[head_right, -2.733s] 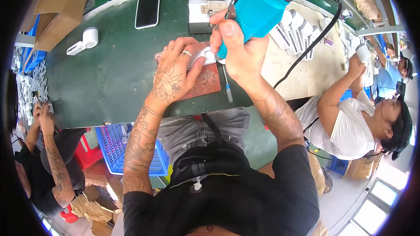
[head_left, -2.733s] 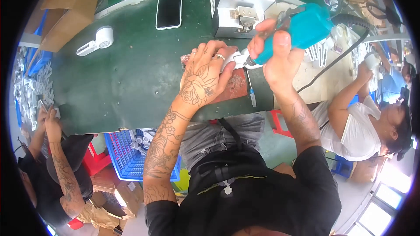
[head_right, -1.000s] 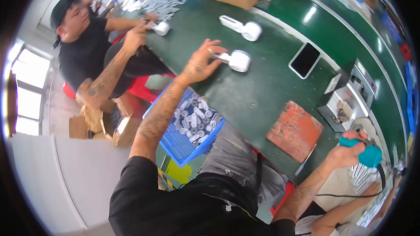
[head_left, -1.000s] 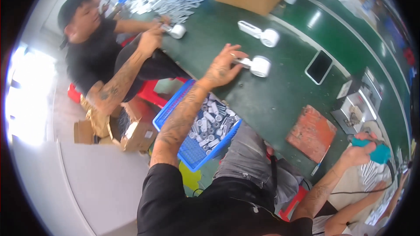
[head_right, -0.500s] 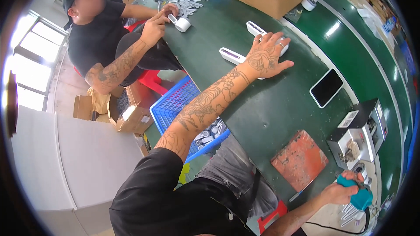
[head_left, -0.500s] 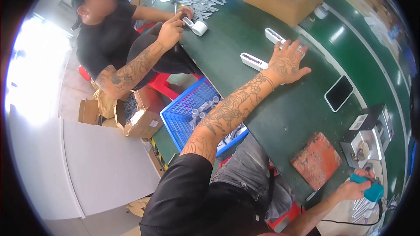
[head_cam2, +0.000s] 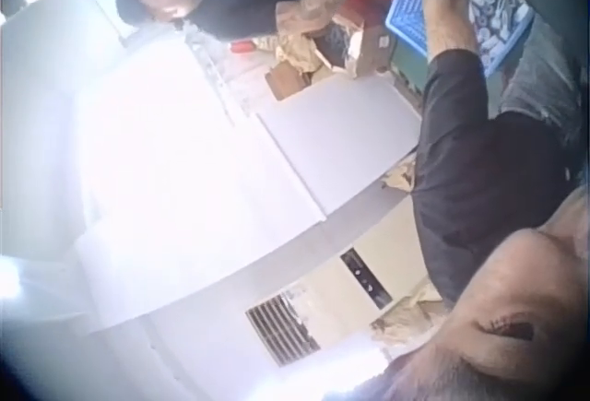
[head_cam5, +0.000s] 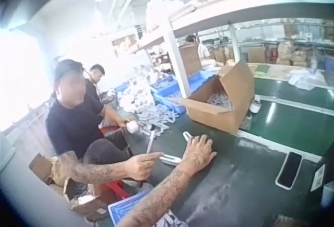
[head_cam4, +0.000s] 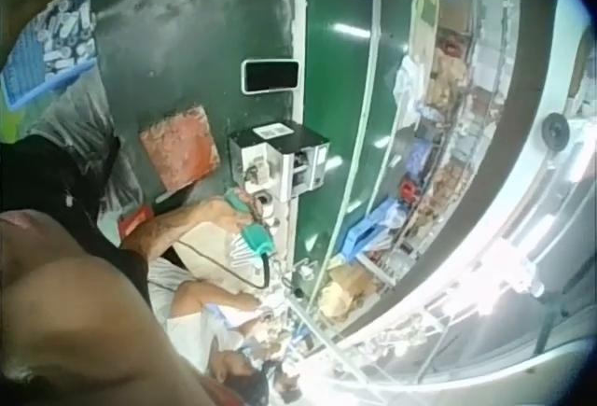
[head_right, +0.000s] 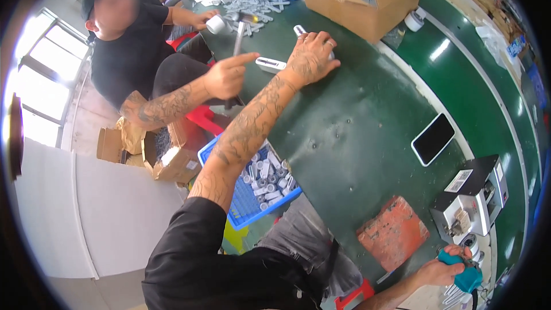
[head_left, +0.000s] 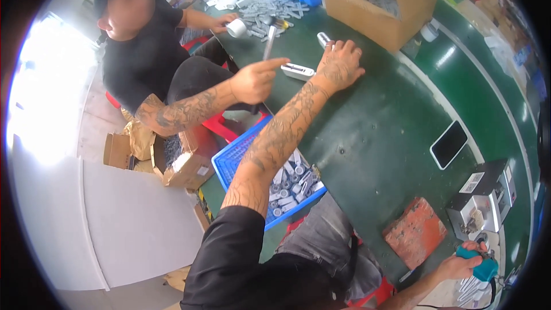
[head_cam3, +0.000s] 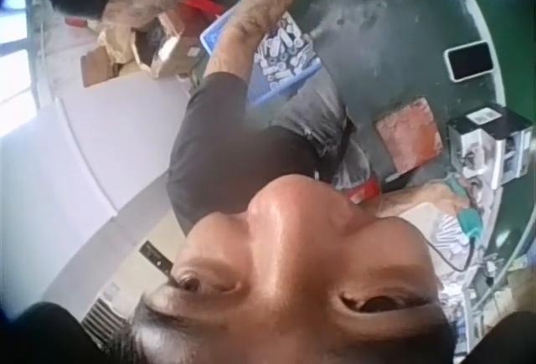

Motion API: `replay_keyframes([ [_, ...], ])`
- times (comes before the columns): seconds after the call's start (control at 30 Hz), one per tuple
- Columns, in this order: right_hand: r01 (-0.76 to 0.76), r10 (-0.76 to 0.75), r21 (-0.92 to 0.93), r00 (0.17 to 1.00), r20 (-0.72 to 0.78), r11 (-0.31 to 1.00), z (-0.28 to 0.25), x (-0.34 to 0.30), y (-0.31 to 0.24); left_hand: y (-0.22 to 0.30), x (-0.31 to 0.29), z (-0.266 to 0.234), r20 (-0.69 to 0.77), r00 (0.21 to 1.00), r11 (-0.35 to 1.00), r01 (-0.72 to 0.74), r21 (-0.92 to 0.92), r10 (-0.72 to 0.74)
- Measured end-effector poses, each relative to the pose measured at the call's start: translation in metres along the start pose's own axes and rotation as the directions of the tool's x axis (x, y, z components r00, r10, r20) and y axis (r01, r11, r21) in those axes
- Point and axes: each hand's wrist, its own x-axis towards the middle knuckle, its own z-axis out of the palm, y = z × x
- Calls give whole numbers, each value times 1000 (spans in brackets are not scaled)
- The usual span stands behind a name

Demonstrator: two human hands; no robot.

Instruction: The person assembles portable fan units by aligning their components and fastening them with an electric screwdriver.

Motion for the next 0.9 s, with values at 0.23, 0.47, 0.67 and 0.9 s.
replay_keyframes([
  [0.23,61,-59,-101,998,20,993,17,-6,-10,117,-29,48,-338,922,648,-142,-748,-188],
  [0.47,16,-13,-116,999,31,993,16,-13,-2,119,-33,57,-30,976,650,122,-750,-217],
  [0.67,70,-67,-53,995,70,996,2,-10,13,120,-32,56,17,976,664,159,-731,-215],
  [0.9,105,-97,-90,992,81,990,10,-12,9,119,-32,54,-21,974,640,133,-756,-227],
])
